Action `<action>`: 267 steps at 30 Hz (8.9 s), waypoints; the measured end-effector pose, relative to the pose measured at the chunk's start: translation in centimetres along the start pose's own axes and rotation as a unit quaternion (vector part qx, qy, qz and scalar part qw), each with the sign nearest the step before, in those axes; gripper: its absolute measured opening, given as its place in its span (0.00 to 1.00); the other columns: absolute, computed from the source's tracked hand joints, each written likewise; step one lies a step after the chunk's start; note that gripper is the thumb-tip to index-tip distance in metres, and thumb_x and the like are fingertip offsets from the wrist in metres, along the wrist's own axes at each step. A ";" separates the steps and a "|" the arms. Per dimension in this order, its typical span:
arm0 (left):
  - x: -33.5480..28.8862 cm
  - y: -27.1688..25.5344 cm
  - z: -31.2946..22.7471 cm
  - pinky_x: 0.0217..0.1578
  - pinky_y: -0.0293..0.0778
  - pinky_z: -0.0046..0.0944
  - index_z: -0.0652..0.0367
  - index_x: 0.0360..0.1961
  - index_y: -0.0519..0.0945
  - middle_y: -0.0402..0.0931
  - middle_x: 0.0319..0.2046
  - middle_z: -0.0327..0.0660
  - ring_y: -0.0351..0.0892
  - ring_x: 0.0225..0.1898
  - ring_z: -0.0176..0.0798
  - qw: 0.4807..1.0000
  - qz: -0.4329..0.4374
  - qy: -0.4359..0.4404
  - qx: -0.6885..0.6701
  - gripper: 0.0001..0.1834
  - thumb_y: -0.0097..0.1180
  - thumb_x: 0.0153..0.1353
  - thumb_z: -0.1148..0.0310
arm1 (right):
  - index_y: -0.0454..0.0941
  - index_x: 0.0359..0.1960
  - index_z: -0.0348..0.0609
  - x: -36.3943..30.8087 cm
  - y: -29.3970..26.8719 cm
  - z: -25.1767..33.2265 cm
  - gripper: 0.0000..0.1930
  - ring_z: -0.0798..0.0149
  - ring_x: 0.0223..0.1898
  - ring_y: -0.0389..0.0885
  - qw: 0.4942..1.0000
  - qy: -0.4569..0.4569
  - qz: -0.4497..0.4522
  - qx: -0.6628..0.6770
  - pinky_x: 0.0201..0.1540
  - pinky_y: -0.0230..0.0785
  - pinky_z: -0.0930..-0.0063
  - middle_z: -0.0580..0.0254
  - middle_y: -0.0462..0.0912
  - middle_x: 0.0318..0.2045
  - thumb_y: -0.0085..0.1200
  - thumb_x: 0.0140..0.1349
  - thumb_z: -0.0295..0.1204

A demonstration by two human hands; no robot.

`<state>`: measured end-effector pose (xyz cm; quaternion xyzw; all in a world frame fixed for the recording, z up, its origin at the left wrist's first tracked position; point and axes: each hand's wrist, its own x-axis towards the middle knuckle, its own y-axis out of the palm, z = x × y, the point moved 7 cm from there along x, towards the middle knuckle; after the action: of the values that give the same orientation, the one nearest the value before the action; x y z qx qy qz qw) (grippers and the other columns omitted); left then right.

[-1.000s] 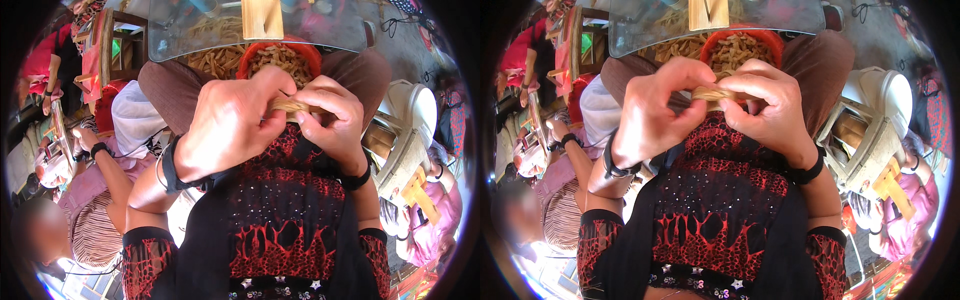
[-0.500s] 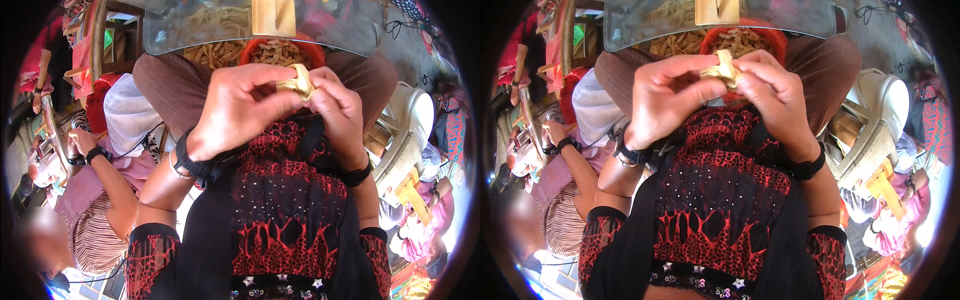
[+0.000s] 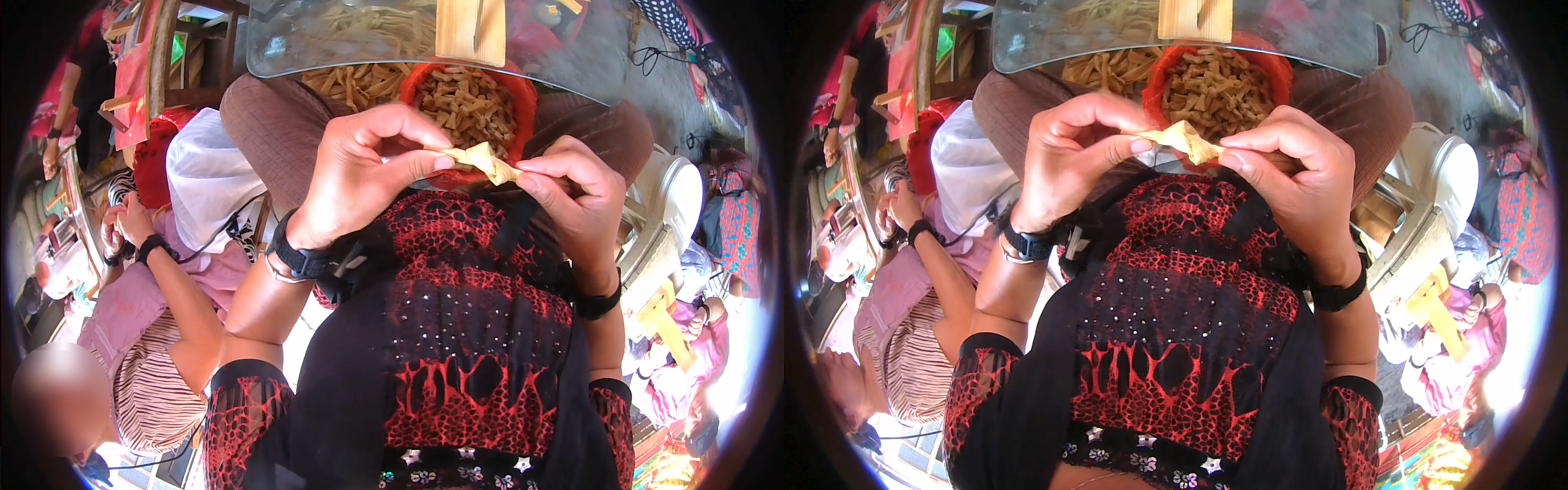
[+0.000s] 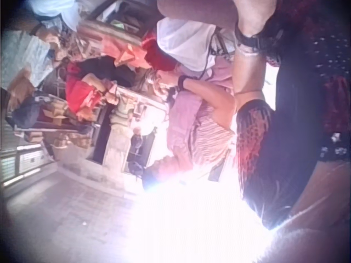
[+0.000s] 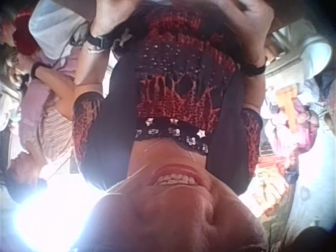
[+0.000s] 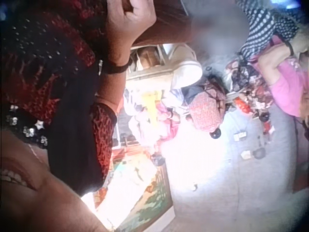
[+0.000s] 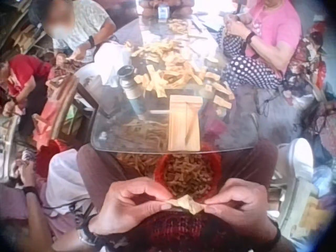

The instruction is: The person folds yellow paper strips into specific shapes by hand and places them into a red bowl.

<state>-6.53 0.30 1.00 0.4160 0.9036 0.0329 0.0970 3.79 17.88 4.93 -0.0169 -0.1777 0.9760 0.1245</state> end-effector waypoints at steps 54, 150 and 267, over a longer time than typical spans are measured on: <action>12.0 -3.0 1.8 0.23 0.77 0.33 0.62 0.35 0.76 0.77 0.25 0.45 0.74 0.19 0.31 0.935 0.008 -0.214 -0.283 0.25 0.43 0.69 0.48 | 0.82 0.33 0.37 12.2 -1.7 -3.2 0.05 0.65 0.27 0.80 0.991 -0.060 -0.075 -0.094 0.31 0.70 0.76 0.59 0.81 0.26 0.60 0.55 0.20; 7.0 0.4 0.2 0.20 0.73 0.24 0.66 0.34 0.78 0.79 0.23 0.41 0.75 0.18 0.28 0.963 0.007 -0.187 -0.195 0.06 0.62 0.58 0.75 | 0.84 0.32 0.38 6.2 -0.8 -1.5 0.07 0.68 0.27 0.79 0.998 -0.054 -0.021 -0.017 0.29 0.67 0.79 0.61 0.81 0.26 0.65 0.50 0.21; 5.2 -0.2 0.1 0.26 0.74 0.27 0.62 0.25 0.75 0.79 0.26 0.43 0.78 0.25 0.30 0.994 0.082 -0.070 -0.025 0.08 0.64 0.52 0.80 | 0.81 0.34 0.45 4.8 -0.1 0.0 0.10 0.63 0.23 0.78 0.992 -0.066 0.056 -0.091 0.23 0.67 0.73 0.62 0.79 0.24 0.66 0.49 0.22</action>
<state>-9.95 4.16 0.09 0.4872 0.8564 0.0340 0.1673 -0.86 19.12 5.04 0.0268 -0.2728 0.9601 0.0560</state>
